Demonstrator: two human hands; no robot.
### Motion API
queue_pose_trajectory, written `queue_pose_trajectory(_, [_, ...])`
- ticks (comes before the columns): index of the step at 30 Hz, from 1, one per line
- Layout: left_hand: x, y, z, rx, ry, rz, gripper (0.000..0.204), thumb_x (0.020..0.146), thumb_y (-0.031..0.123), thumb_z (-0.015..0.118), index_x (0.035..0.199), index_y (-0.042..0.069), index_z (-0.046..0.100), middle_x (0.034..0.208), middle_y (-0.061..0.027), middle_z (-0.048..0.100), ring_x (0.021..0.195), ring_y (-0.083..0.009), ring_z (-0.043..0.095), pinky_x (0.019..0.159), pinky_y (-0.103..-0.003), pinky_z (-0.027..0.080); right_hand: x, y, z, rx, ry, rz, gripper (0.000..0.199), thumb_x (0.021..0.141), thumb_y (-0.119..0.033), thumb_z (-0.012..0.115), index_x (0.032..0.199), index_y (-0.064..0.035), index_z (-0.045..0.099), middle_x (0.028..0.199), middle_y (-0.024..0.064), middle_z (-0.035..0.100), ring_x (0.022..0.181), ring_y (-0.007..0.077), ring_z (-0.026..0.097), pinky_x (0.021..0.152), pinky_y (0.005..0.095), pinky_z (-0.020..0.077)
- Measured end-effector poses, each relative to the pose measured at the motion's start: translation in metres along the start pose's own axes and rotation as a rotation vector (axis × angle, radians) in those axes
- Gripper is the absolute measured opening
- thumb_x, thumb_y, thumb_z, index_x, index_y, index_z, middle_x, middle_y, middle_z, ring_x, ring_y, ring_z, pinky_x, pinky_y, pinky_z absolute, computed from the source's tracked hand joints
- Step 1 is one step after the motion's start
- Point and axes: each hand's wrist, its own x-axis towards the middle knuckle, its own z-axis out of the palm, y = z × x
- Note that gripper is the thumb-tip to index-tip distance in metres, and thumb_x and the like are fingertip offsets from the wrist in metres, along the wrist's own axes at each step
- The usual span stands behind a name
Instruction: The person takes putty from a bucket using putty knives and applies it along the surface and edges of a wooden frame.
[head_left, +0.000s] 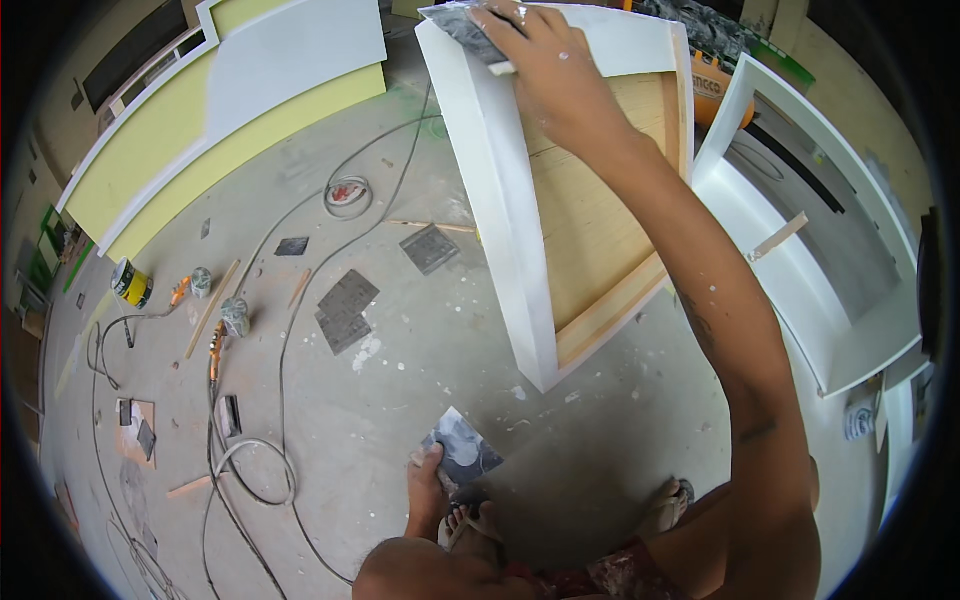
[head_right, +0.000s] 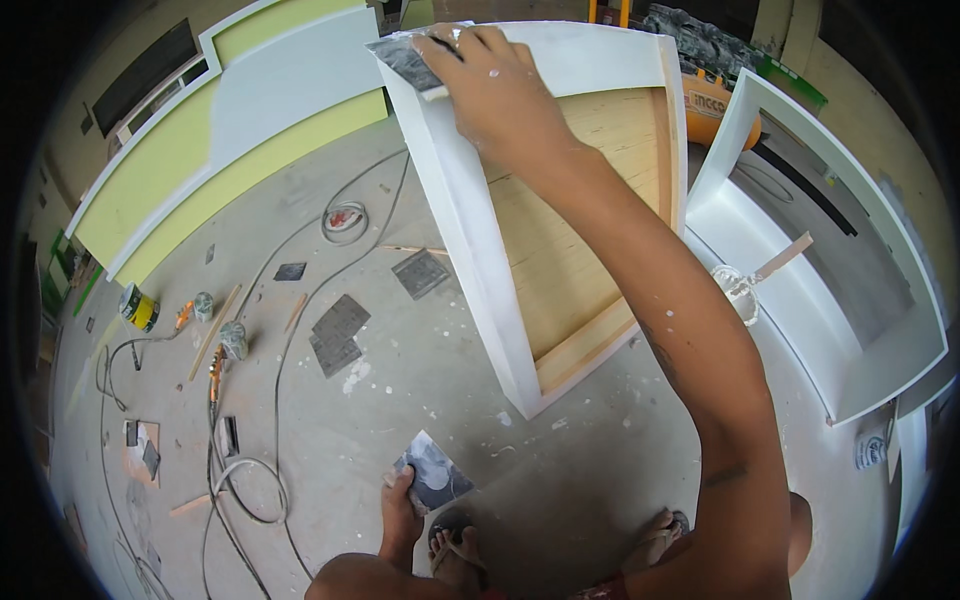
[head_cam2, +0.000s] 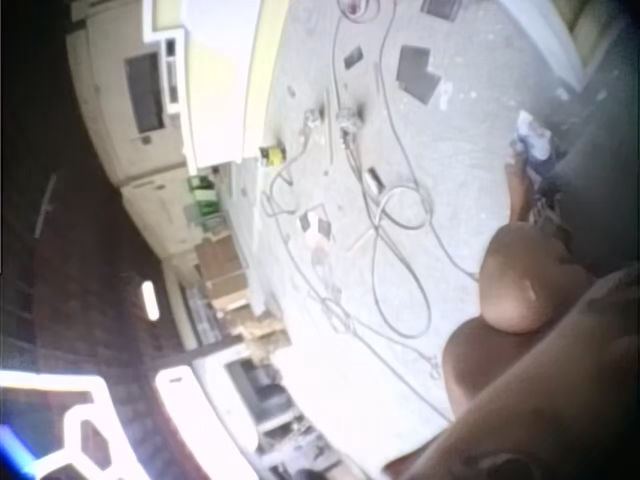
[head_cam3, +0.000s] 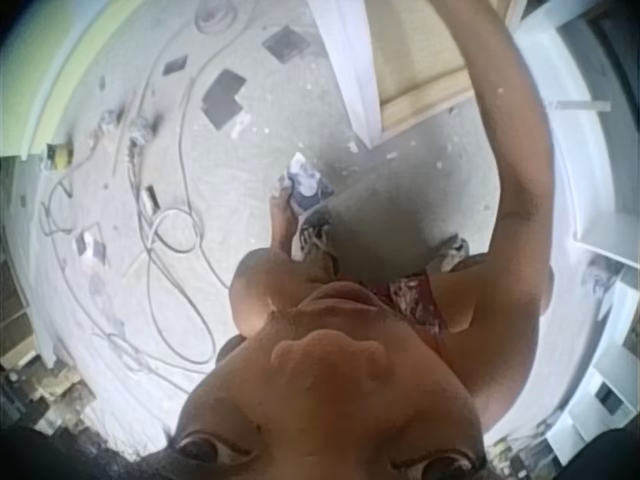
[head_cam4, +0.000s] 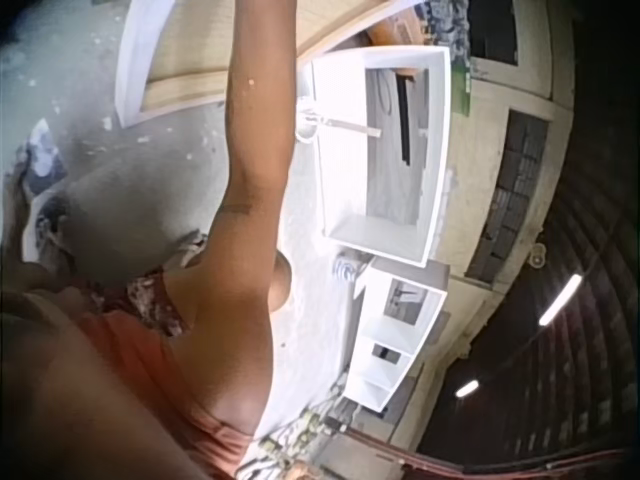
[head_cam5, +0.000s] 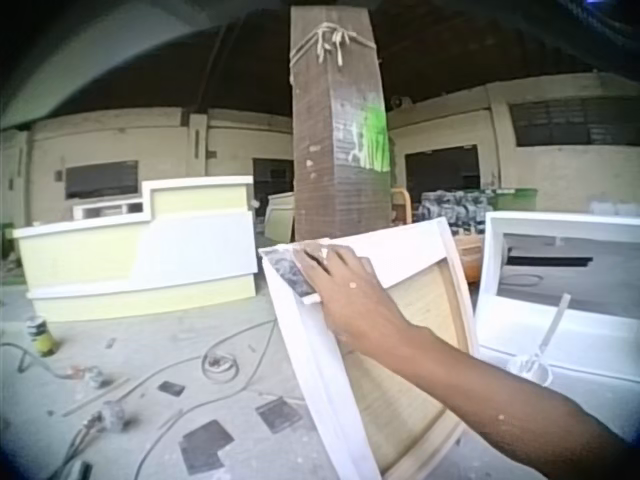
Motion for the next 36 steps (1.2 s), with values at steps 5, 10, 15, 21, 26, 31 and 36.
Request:
queue_pose_trajectory(5, [0.001,0.002,-0.011,0.05,-0.011,-0.029,0.035,0.094,0.024,0.057,0.119,-0.001,0.057,0.106,-0.0096,0.065,0.096,-0.0197,0.066,0.085,-0.033,0.052,-0.014,-0.009,0.003,0.009,-0.071,0.029,0.062,0.077,0.009,0.054,0.137,-0.0087,0.05,0.136,0.0106,0.052,0.122,0.0299,0.047,0.1,0.0429,0.0392])
queue_pose_trajectory(10, [0.001,0.002,-0.007,0.021,0.04,0.019,0.035,0.094,0.024,0.057,0.112,-0.006,0.061,0.1,-0.0126,0.068,0.089,-0.0206,0.067,0.079,-0.033,0.053,-0.009,-0.008,-0.014,0.032,-0.156,0.001,0.07,0.073,0.011,0.057,0.14,-0.0096,0.047,0.139,0.0093,0.048,0.124,0.0307,0.045,0.101,0.0427,0.0381])
queue_pose_trajectory(15, [0.003,-0.005,-0.005,0.022,0.028,0.018,0.035,0.094,0.023,0.057,0.113,-0.006,0.061,0.101,-0.0124,0.067,0.089,-0.0207,0.066,0.08,-0.034,0.053,0.002,-0.009,0.007,-0.033,0.019,0.025,0.058,0.078,0.009,0.054,0.134,-0.0049,0.052,0.135,0.0126,0.053,0.123,0.0295,0.047,0.1,0.0434,0.039])
queue_pose_trajectory(21, [0.006,0.0,-0.013,0.038,0.03,-0.025,0.036,0.093,0.025,0.058,0.115,-0.004,0.06,0.104,-0.0107,0.066,0.093,-0.02,0.065,0.083,-0.033,0.052,-0.016,-0.021,0.008,0.0,-0.016,0.037,0.062,0.078,0.009,0.054,0.138,-0.0052,0.047,0.135,0.0121,0.051,0.121,0.0306,0.047,0.099,0.043,0.0404])
queue_pose_trajectory(26, [0.012,0.001,-0.006,0.063,0.004,-0.048,0.038,0.092,0.028,0.06,0.117,-0.001,0.058,0.106,-0.0093,0.065,0.097,-0.0191,0.065,0.086,-0.033,0.05,-0.04,-0.025,0.006,-0.037,-0.148,0.037,0.063,0.078,0.009,0.053,0.139,-0.0035,0.046,0.136,0.012,0.049,0.121,0.0307,0.047,0.099,0.0421,0.0412])
queue_pose_trajectory(31, [0.017,-0.002,0.0,-0.03,-0.014,-0.043,0.041,0.093,0.028,0.058,0.123,0.0,0.054,0.106,-0.0085,0.064,0.096,-0.0201,0.065,0.088,-0.033,0.05,-0.064,-0.03,0.001,-0.02,-0.204,0.041,0.062,0.078,0.008,0.053,0.139,-0.0022,0.046,0.138,0.0125,0.048,0.121,0.0314,0.047,0.099,0.0415,0.0414])
queue_pose_trajectory(36, [0.029,0.013,0.015,-0.161,-0.074,-0.006,0.037,0.095,0.029,0.055,0.122,0.003,0.054,0.107,-0.01,0.064,0.095,-0.023,0.065,0.078,-0.037,0.053,-0.083,-0.04,-0.02,0.015,-0.295,0.064,0.062,0.078,0.006,0.055,0.138,-0.004,0.049,0.137,0.0122,0.049,0.12,0.0313,0.048,0.099,0.042,0.0412])
